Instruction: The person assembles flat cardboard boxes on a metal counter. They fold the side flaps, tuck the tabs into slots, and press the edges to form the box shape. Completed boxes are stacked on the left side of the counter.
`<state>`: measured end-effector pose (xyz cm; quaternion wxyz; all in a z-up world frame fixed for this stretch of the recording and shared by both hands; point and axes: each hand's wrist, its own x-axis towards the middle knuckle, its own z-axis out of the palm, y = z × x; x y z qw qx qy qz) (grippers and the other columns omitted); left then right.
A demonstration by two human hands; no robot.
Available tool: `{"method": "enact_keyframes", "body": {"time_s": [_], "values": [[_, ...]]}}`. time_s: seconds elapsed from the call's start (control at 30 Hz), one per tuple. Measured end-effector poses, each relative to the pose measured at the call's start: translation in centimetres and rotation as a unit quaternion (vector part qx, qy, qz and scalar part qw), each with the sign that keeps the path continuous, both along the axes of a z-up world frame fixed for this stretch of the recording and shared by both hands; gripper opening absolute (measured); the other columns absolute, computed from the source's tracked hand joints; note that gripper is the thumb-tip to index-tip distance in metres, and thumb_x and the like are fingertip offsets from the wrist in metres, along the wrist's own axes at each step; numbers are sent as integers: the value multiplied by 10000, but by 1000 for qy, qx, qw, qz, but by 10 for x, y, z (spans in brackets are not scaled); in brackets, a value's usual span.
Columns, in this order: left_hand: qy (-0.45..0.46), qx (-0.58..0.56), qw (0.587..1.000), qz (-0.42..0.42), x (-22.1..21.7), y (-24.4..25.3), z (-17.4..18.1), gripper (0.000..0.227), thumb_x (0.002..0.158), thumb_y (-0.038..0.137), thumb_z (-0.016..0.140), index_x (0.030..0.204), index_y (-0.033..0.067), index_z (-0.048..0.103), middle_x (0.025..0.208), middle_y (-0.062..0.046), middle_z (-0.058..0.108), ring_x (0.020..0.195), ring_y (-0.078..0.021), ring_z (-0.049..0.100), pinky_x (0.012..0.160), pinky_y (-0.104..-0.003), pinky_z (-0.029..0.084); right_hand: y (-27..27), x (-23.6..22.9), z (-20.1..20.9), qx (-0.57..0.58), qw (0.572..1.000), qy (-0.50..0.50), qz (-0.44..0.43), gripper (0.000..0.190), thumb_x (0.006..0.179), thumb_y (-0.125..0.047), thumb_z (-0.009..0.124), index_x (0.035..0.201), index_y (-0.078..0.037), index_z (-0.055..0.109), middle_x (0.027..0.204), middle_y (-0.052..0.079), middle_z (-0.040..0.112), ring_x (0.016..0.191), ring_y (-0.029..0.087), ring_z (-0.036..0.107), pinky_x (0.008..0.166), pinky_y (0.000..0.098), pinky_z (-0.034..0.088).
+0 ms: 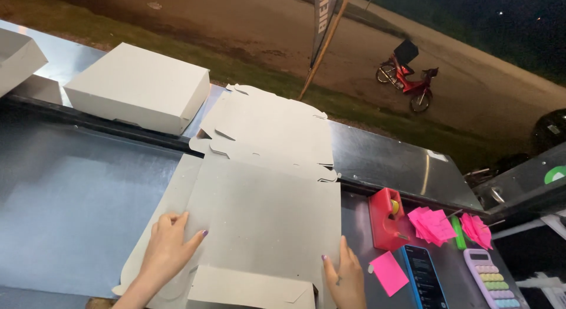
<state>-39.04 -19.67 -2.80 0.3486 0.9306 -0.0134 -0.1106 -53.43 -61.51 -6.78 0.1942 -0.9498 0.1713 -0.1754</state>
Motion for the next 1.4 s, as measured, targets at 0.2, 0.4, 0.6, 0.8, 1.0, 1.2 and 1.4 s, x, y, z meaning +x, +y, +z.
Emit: {"method": "enact_keyframes", "body": {"time_s": [0.2, 0.4, 0.6, 0.8, 1.0, 1.2, 1.4], "values": [[-25, -19, 999, 41, 3, -5, -11, 502, 883, 493, 655, 1216, 127, 575, 1309, -119, 535, 1279, -306, 495, 1064, -390, 449, -12, 3, -35, 68, 996, 43, 29, 864, 918, -347, 641, 1590, -6, 218, 1671, 180, 253, 1547, 280, 264, 1232, 393, 237], [-133, -40, 989, 40, -3, -15, -2, 566, 885, 394, 702, 1326, 91, 517, 1208, -134, 482, 1093, -303, 540, 904, -391, 506, 26, -2, -6, 116, 991, 36, 58, 887, 943, -330, 623, 1622, -72, 114, 1730, 168, -17, 1604, 294, 6, 1253, 429, 106], [-165, 32, 986, 9, 1, -17, -35, 896, 881, 507, 661, 1552, 34, 302, 1438, -209, 430, 1304, -396, 441, 1028, -504, 437, 38, -5, 10, 78, 994, 48, 68, 853, 962, -297, 578, 1622, -66, 88, 1716, 216, -84, 1588, 385, -57, 1251, 491, 73], [-10, -185, 983, 12, -4, -12, 54, 620, 843, 183, 716, 1430, 177, 516, 1423, -11, 631, 1227, -219, 612, 1025, -365, 483, 74, -4, 103, 373, 923, -47, -85, 835, 891, -88, 624, 1638, -157, 256, 1566, 134, 462, 1341, 250, 489, 1098, 389, 408], [-154, -141, 972, -111, 6, -73, -35, 985, 869, 219, 670, 1621, 24, 65, 1693, -206, 110, 1569, -339, 101, 1261, -455, 113, 52, 5, 55, 449, 888, -102, -2, 570, 867, -63, 627, 1437, -46, 599, 1273, 97, 768, 1101, 169, 708, 960, 316, 554], [-344, 187, 914, -108, 20, -126, -97, 1182, 892, 848, 490, 1554, -81, 181, 1665, -323, 101, 1558, -430, 81, 1248, -528, 88, 48, 7, 46, 302, 949, -18, -89, 688, 843, -133, 635, 1518, -205, 525, 1396, -9, 720, 1260, 95, 676, 1055, 265, 492], [-293, 181, 932, -108, 84, -158, -73, 1317, 865, 956, 421, 1566, -115, 108, 1646, -379, 31, 1546, -483, 21, 1245, -544, 52, 59, 10, 51, 310, 946, -35, -90, 652, 860, -108, 613, 1502, -201, 541, 1393, -15, 729, 1268, 71, 671, 1061, 245, 487]]}}
